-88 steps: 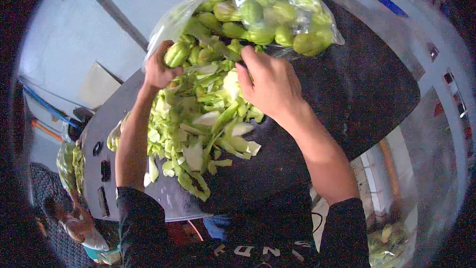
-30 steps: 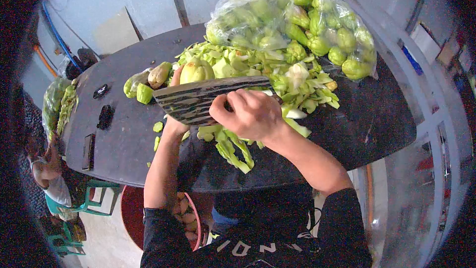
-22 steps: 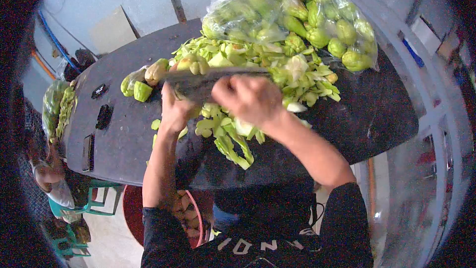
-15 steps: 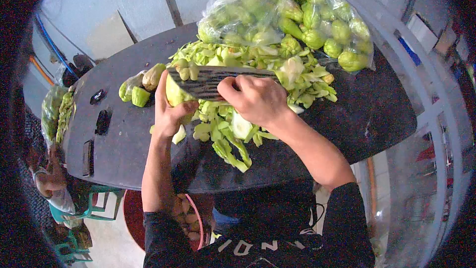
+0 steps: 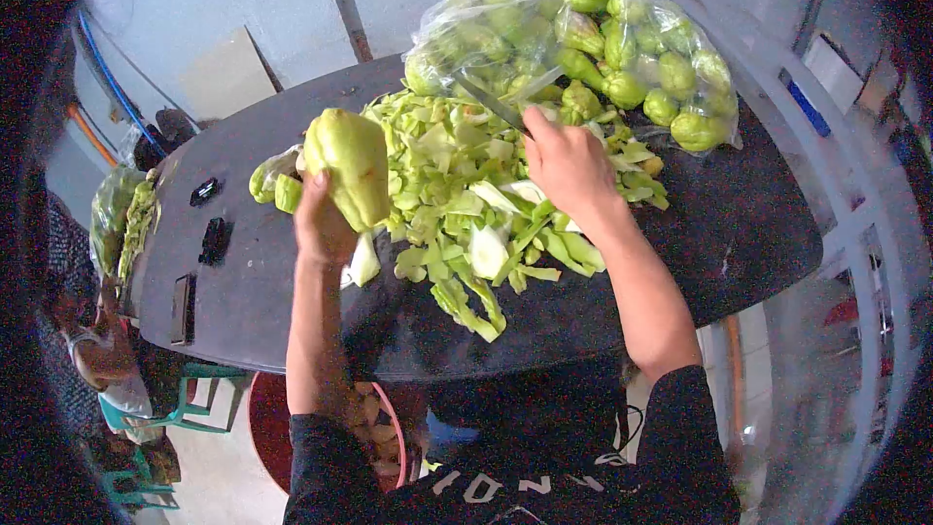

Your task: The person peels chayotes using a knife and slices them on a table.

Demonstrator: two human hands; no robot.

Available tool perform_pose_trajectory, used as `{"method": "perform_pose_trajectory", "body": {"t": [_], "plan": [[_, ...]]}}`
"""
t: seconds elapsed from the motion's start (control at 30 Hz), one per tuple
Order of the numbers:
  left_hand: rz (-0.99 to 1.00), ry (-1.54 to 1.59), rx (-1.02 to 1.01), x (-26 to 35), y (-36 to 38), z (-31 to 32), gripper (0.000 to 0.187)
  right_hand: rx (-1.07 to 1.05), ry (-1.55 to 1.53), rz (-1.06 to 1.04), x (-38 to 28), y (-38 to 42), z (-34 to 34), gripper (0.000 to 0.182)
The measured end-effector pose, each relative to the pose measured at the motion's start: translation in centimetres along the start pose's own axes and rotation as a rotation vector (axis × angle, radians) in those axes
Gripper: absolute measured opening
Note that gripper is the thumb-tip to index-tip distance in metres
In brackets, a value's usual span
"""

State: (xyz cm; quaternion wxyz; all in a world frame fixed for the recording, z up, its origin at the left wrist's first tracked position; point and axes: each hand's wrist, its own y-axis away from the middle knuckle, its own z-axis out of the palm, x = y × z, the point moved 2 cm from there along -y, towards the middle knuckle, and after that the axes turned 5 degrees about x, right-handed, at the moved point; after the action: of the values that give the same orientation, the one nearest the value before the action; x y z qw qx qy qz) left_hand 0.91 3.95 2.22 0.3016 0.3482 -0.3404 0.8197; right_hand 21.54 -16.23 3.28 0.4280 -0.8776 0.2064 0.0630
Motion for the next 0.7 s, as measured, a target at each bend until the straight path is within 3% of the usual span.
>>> {"method": "perform_pose_trajectory", "body": {"t": [0.03,0.07,0.17,0.2,0.23,0.33,0.43,0.47,0.7], "plan": [[-0.244,0.119,-0.025,-1.3,0.9,-0.2,0.072,0.025,-0.073,-0.005,-0.4,0.1,0.1,0.01],[-0.244,0.04,-0.022,-2.7,1.4,0.3,0.079,0.024,-0.073,-0.015,-0.8,0.4,0.2,0.01],[-0.316,0.014,-0.043,-4.4,1.5,1.6,0.075,0.093,-0.071,-0.281,-2.8,1.2,0.0,0.013],[-0.266,-0.054,0.038,-4.6,1.5,2.1,0.069,0.086,-0.074,-0.274,-3.5,1.5,0.0,0.013],[-0.215,-0.125,0.116,-4.6,1.4,2.3,0.066,0.116,-0.043,-0.399,-4.5,1.8,-0.1,0.012],[0.146,-0.692,0.127,-3.8,1.5,2.5,0.069,0.164,0.025,-0.605,-7.0,2.5,-0.4,0.01],[0.372,-0.851,0.046,-4.2,1.1,1.0,0.073,0.19,0.039,-0.726,-8.8,3.1,-0.9,0.011],[0.291,-0.791,0.068,-4.5,0.6,0.5,0.072,0.182,0.005,-0.731,-9.2,3.1,-1.0,0.011],[0.312,-0.983,0.128,-3.7,0.7,1.6,0.063,0.2,0.03,-0.738,-9.4,3.4,-1.0,0.012]]}}
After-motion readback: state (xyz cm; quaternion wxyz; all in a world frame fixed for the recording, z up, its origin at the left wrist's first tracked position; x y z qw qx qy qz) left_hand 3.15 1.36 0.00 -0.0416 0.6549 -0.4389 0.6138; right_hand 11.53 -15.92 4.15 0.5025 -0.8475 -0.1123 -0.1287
